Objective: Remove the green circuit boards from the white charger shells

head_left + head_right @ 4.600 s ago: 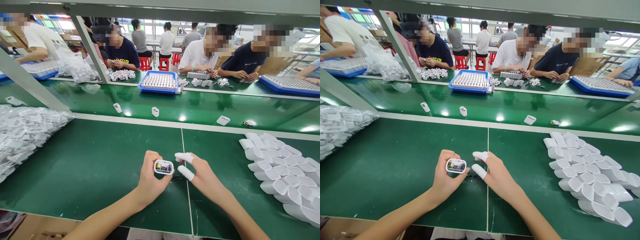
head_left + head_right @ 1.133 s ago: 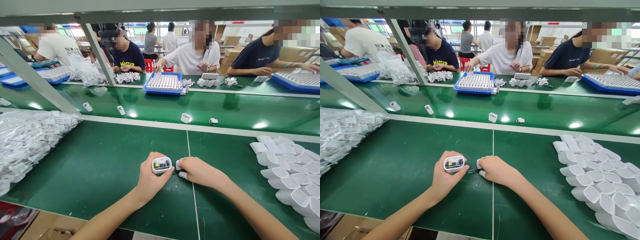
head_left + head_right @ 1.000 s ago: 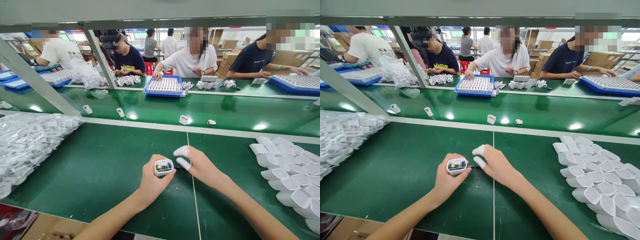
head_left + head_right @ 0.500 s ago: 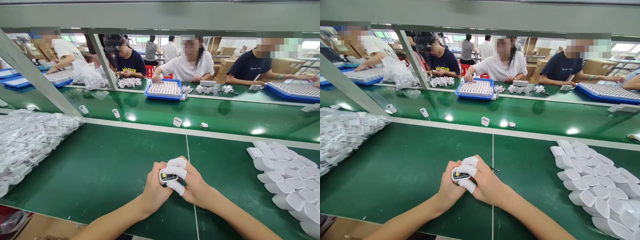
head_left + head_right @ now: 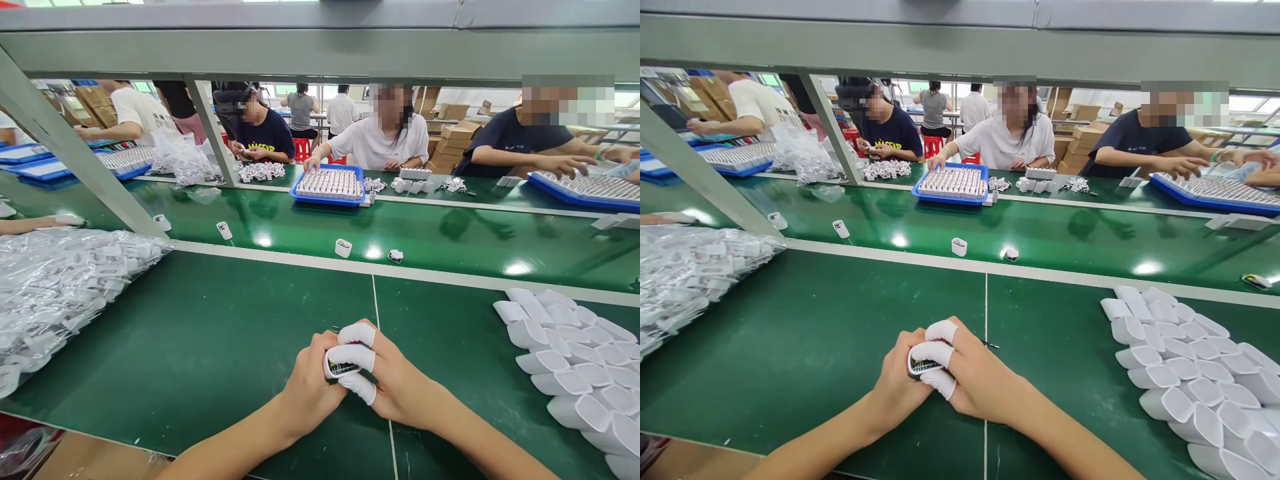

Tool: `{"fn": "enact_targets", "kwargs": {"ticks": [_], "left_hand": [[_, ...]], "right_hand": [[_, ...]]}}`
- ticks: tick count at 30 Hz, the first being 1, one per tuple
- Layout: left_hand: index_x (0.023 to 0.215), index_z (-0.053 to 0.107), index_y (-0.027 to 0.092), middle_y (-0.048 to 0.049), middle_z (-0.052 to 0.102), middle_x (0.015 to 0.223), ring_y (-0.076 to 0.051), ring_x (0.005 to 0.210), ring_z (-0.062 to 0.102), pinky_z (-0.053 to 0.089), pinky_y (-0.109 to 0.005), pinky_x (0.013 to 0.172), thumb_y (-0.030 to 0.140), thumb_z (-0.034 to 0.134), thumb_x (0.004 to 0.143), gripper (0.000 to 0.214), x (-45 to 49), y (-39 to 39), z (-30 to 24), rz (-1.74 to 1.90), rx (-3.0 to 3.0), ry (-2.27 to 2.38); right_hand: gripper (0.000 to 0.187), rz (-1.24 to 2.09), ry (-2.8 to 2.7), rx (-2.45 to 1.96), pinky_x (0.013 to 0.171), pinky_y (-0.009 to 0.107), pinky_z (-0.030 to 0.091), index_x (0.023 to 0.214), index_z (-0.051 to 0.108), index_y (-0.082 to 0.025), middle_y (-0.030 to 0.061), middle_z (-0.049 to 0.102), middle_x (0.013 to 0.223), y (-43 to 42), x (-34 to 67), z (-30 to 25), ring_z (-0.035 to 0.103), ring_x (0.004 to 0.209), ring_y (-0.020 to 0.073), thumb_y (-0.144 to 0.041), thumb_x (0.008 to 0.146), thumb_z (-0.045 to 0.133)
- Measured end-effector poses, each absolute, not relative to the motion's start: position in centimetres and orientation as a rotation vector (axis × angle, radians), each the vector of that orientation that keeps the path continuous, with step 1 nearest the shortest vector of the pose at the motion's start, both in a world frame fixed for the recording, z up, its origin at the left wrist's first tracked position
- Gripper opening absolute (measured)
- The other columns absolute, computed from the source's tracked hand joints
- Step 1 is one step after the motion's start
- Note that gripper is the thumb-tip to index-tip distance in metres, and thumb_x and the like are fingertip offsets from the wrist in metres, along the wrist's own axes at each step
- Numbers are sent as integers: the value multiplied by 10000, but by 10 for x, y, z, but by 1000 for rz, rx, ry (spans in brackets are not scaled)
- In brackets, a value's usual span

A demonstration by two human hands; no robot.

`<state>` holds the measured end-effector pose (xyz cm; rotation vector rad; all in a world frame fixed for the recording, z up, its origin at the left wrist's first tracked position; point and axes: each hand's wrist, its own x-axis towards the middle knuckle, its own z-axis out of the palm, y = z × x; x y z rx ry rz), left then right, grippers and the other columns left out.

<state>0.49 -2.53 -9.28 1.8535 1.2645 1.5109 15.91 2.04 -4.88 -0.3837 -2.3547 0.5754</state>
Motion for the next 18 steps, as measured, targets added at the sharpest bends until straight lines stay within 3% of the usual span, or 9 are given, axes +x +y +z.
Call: {"fn": "enact_targets", "kwargs": {"ticks": [4,8,15,18], "left_hand": [[916,463,255,40,653,784,-107,608,630,476,-195,537,67,587,742,285,3,-25,-94,1540,1888,1228],[988,455,256,12,684,880,-129,737,686,533,-217,620,71,644,741,362,5,-23,-95,1690,1727,1110],[1158,398,274,38,667,873,-100,680,670,522,-196,600,-16,599,717,565,4,-25,-103,1708,1590,1192],[1182,365,289,34,667,906,-104,724,680,528,-201,629,-3,576,723,584,3,-23,-102,1669,1643,1193]], "right_hand": [[230,540,-2234,-399,747,312,562,1171,556,-207,82,603,1014,16,158,-53,574,883,178,-171,945,526],[429,403,-2018,-512,747,342,591,1328,468,-191,111,656,1050,15,154,-68,656,906,210,-287,931,600],[509,-3,-2111,-416,716,378,601,1445,394,-82,190,623,1061,18,150,-72,623,933,259,-149,956,518],[538,72,-2208,-428,722,372,602,1462,357,-124,171,604,1073,20,152,-65,600,929,246,-111,947,514]]}}
